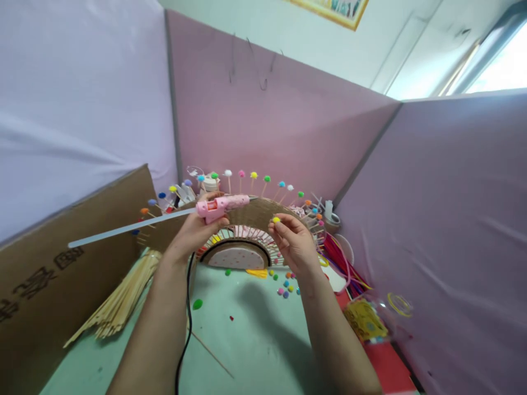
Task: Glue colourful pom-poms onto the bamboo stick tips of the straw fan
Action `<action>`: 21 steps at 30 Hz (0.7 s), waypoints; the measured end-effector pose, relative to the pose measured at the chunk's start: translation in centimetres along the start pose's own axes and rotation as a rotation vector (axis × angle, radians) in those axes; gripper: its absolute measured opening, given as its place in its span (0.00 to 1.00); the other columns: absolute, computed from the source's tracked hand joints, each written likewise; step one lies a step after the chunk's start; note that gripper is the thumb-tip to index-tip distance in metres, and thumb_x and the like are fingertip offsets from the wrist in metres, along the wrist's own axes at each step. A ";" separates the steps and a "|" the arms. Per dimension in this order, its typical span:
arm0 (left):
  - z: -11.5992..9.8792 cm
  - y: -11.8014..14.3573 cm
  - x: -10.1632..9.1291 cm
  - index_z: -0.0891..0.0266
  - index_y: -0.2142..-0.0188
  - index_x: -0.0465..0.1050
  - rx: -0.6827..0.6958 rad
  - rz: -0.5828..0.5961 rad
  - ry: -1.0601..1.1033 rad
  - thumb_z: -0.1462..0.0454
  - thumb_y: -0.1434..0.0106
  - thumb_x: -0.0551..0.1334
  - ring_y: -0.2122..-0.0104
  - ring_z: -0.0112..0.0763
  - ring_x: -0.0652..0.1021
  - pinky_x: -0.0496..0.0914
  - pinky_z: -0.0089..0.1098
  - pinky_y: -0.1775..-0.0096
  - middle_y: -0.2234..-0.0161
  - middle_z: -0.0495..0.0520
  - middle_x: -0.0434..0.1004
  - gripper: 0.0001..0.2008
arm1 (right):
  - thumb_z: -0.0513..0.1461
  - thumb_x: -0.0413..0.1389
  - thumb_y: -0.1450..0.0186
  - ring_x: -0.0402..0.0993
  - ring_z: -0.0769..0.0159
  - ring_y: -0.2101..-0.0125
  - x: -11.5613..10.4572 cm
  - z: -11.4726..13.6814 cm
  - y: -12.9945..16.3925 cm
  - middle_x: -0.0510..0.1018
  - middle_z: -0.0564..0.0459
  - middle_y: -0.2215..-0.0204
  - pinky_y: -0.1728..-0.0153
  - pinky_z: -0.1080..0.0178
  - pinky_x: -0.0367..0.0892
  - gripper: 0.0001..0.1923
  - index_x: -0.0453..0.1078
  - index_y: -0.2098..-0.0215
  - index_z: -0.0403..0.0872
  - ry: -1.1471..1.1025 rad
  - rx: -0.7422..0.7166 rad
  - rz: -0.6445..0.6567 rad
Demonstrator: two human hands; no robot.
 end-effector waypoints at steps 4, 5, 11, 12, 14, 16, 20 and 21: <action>-0.1 0.1 0.2 0.62 0.47 0.68 -0.020 0.049 -0.025 0.58 0.48 0.70 0.55 0.39 0.74 0.70 0.37 0.55 0.49 0.59 0.70 0.29 | 0.40 0.71 0.52 0.76 0.71 0.70 2.1 -0.2 -1.5 0.80 0.58 0.72 0.63 0.65 0.75 0.13 0.78 0.68 0.49 0.094 -0.170 -0.012; -0.2 0.2 0.3 0.61 0.47 0.68 -0.020 0.058 -0.025 0.58 0.48 0.70 0.54 0.39 0.73 0.70 0.37 0.54 0.48 0.59 0.70 0.29 | 0.40 0.70 0.50 0.76 0.70 0.70 2.4 -0.2 -1.8 0.80 0.57 0.72 0.63 0.65 0.75 0.12 0.78 0.68 0.48 0.123 -0.203 -0.016; -0.5 0.2 0.1 0.61 0.48 0.70 -0.006 0.060 -0.041 0.59 0.49 0.71 0.52 0.40 0.73 0.70 0.37 0.51 0.45 0.59 0.67 0.29 | 0.42 0.68 0.48 0.76 0.68 0.69 2.8 0.0 -2.9 0.81 0.55 0.71 0.62 0.62 0.72 0.12 0.78 0.66 0.48 0.224 -0.316 -0.051; -0.5 0.2 0.1 0.61 0.47 0.70 -0.005 0.062 -0.037 0.59 0.49 0.71 0.53 0.39 0.73 0.70 0.37 0.52 0.46 0.59 0.69 0.29 | 0.42 0.68 0.48 0.76 0.67 0.69 2.8 0.1 -3.0 0.81 0.55 0.71 0.61 0.62 0.72 0.13 0.78 0.66 0.48 0.237 -0.325 -0.058; -0.3 0.2 0.1 0.62 0.45 0.69 -0.008 0.064 -0.021 0.59 0.49 0.71 0.56 0.38 0.74 0.70 0.37 0.53 0.51 0.58 0.72 0.32 | 0.43 0.68 0.48 0.76 0.66 0.68 2.8 0.3 -3.1 0.82 0.55 0.70 0.61 0.61 0.72 0.13 0.77 0.66 0.48 0.258 -0.334 -0.064; -0.2 0.3 0.1 0.62 0.44 0.68 -0.011 0.061 -0.006 0.60 0.49 0.72 0.59 0.36 0.74 0.70 0.36 0.55 0.55 0.57 0.73 0.33 | 0.42 0.67 0.48 0.76 0.66 0.68 2.9 0.4 -3.2 0.82 0.54 0.70 0.60 0.61 0.71 0.13 0.77 0.65 0.48 0.272 -0.338 -0.069; -0.2 0.2 0.2 0.62 0.47 0.70 0.002 0.057 -0.006 0.60 0.49 0.72 0.59 0.36 0.74 0.70 0.36 0.55 0.58 0.56 0.73 0.30 | 0.42 0.66 0.48 0.76 0.65 0.66 3.0 0.4 -3.2 0.82 0.53 0.68 0.59 0.60 0.71 0.12 0.77 0.65 0.48 0.292 -0.345 -0.072; -0.2 0.2 0.1 0.62 0.47 0.70 0.008 0.055 -0.008 0.60 0.49 0.72 0.59 0.36 0.74 0.70 0.36 0.56 0.58 0.56 0.73 0.30 | 0.42 0.66 0.48 0.76 0.65 0.66 3.1 0.4 -3.2 0.82 0.53 0.67 0.58 0.60 0.71 0.12 0.77 0.65 0.48 0.295 -0.347 -0.069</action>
Point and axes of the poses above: each hand's wrist, its own y-axis away from the middle knuckle, its own x-axis out of the palm, z = x × y, the point moved 8 cm from there along -y, towards the middle knuckle
